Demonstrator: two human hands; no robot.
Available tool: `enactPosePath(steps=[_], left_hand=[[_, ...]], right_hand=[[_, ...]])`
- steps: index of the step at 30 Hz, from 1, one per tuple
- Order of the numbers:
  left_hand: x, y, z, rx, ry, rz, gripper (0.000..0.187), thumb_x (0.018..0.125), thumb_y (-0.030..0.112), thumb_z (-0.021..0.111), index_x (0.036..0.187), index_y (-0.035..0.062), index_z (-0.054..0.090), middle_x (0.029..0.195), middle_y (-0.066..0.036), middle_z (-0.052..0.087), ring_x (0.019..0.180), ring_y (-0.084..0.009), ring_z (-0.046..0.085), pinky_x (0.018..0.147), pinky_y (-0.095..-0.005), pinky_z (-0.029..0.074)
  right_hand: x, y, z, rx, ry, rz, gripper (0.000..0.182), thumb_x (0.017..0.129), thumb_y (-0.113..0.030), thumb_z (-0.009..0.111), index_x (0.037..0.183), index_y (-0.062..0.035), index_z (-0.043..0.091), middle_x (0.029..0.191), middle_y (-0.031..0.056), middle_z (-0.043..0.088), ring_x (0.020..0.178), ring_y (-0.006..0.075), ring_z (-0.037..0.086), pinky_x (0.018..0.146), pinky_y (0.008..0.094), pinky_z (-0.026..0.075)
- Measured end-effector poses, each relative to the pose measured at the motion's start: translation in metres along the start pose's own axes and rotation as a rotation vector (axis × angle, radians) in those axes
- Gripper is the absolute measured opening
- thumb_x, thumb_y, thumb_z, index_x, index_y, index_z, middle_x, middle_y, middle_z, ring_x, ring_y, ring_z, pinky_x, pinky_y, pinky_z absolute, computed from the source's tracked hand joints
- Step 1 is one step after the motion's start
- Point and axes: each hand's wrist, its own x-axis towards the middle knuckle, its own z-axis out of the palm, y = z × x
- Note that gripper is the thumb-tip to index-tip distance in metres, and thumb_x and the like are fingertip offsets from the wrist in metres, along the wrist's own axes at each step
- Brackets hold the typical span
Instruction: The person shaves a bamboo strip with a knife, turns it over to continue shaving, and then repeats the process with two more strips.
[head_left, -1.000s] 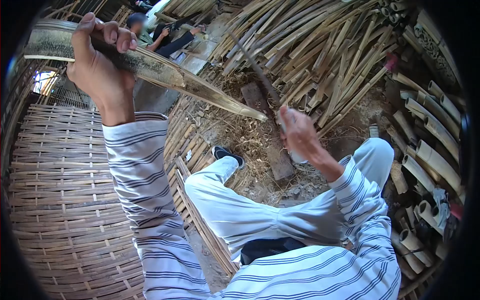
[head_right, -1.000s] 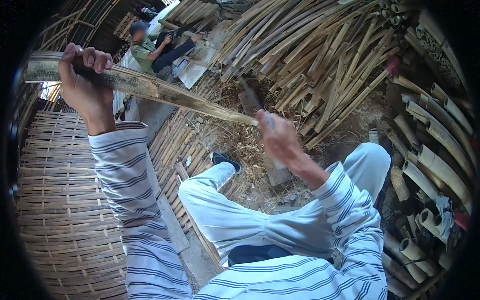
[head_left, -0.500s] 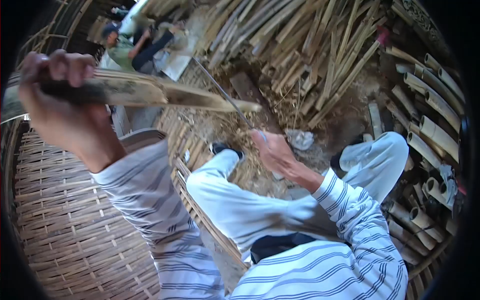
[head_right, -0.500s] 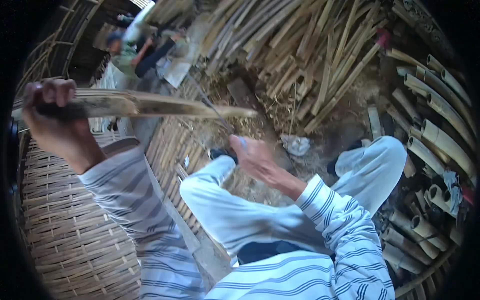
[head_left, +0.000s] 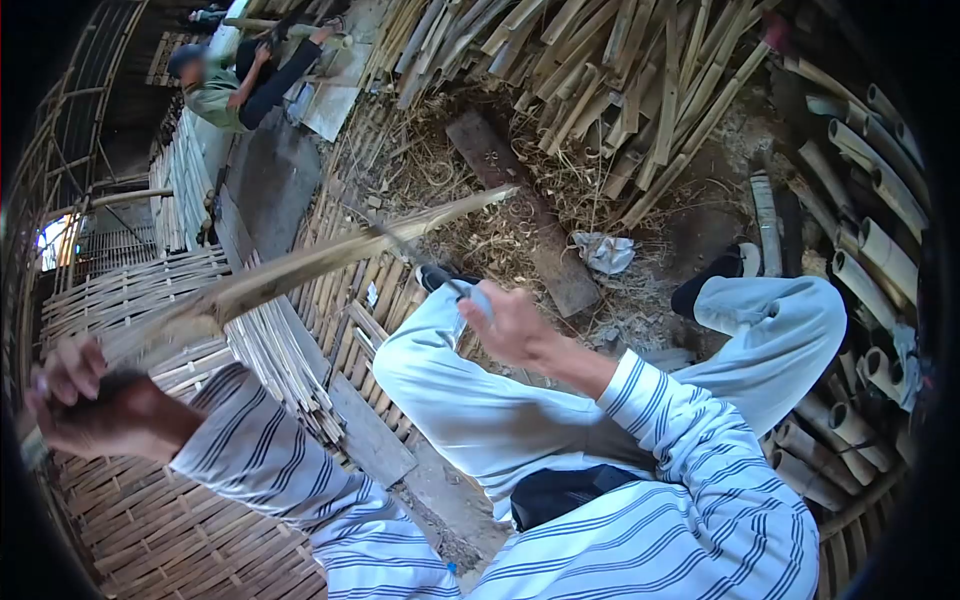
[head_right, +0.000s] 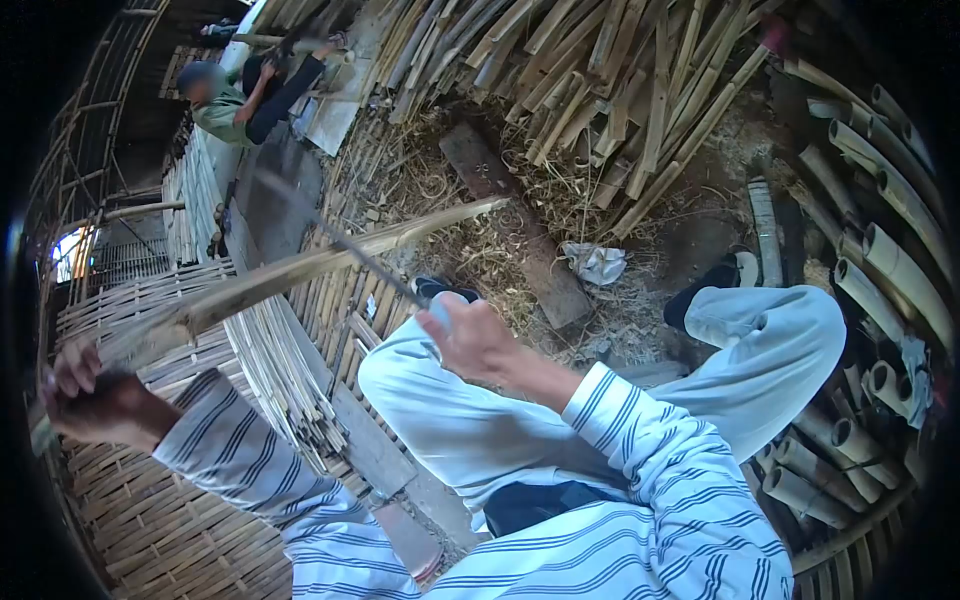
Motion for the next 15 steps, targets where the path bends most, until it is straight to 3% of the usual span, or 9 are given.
enactPosePath(steps=[2,5,7,9,12,15], left_hand=[[0.000,0.001,-0.017,-0.058,-0.019,-0.045,0.025,0.088,0.020,0.052,0.065,0.0150,0.041,0.056,0.004,0.033,0.046,-0.0091,0.031,0.048,-0.0261,0.029],[-0.001,-0.004,-0.049,-0.162,-0.018,-0.110,0.027,0.085,0.018,0.055,0.063,0.0153,0.040,0.054,0.004,0.032,0.047,-0.0080,0.030,0.048,-0.0249,0.029],[-0.003,-0.004,-0.069,-0.205,-0.003,-0.120,0.025,0.083,0.018,0.056,0.064,0.0146,0.041,0.055,0.003,0.031,0.048,-0.0086,0.030,0.048,-0.0259,0.029],[-0.004,-0.007,-0.069,-0.233,-0.017,-0.149,0.026,0.084,0.019,0.057,0.062,0.0153,0.041,0.053,0.004,0.033,0.046,-0.0075,0.030,0.047,-0.0237,0.029],[0.003,-0.016,-0.061,-0.202,0.008,-0.100,0.030,0.085,0.021,0.056,0.060,0.0167,0.038,0.051,0.005,0.034,0.042,-0.0058,0.027,0.045,-0.0218,0.027],[0.010,-0.016,-0.053,-0.179,0.063,-0.118,0.031,0.085,0.020,0.053,0.060,0.0175,0.035,0.052,0.005,0.034,0.042,-0.0055,0.026,0.042,-0.0221,0.027]], right_hand=[[0.011,0.006,0.007,-0.100,-0.014,-0.044,0.054,0.097,-0.050,0.041,0.092,-0.0004,0.061,0.074,0.0264,0.064,0.078,0.0408,0.067,0.072,0.0476,0.051],[0.047,0.063,0.011,0.051,0.138,0.204,0.054,0.096,-0.050,0.043,0.096,-0.0009,0.065,0.078,0.0261,0.065,0.081,0.0430,0.065,0.075,0.0489,0.050],[0.077,0.126,0.002,-0.048,0.135,0.376,0.057,0.095,-0.051,0.042,0.091,-0.0003,0.067,0.082,0.0275,0.065,0.085,0.0445,0.064,0.075,0.0502,0.049],[0.098,0.198,0.001,-0.144,0.195,0.400,0.062,0.095,-0.054,0.040,0.088,0.0017,0.065,0.081,0.0278,0.065,0.078,0.0428,0.064,0.071,0.0487,0.048],[0.104,0.211,-0.020,-0.232,0.116,0.412,0.062,0.095,-0.055,0.040,0.088,0.0015,0.065,0.082,0.0269,0.065,0.082,0.0428,0.064,0.071,0.0484,0.048],[0.101,0.242,-0.012,-0.265,0.221,0.364,0.061,0.092,-0.054,0.046,0.082,0.0038,0.064,0.075,0.0244,0.065,0.075,0.0383,0.066,0.068,0.0466,0.048]])
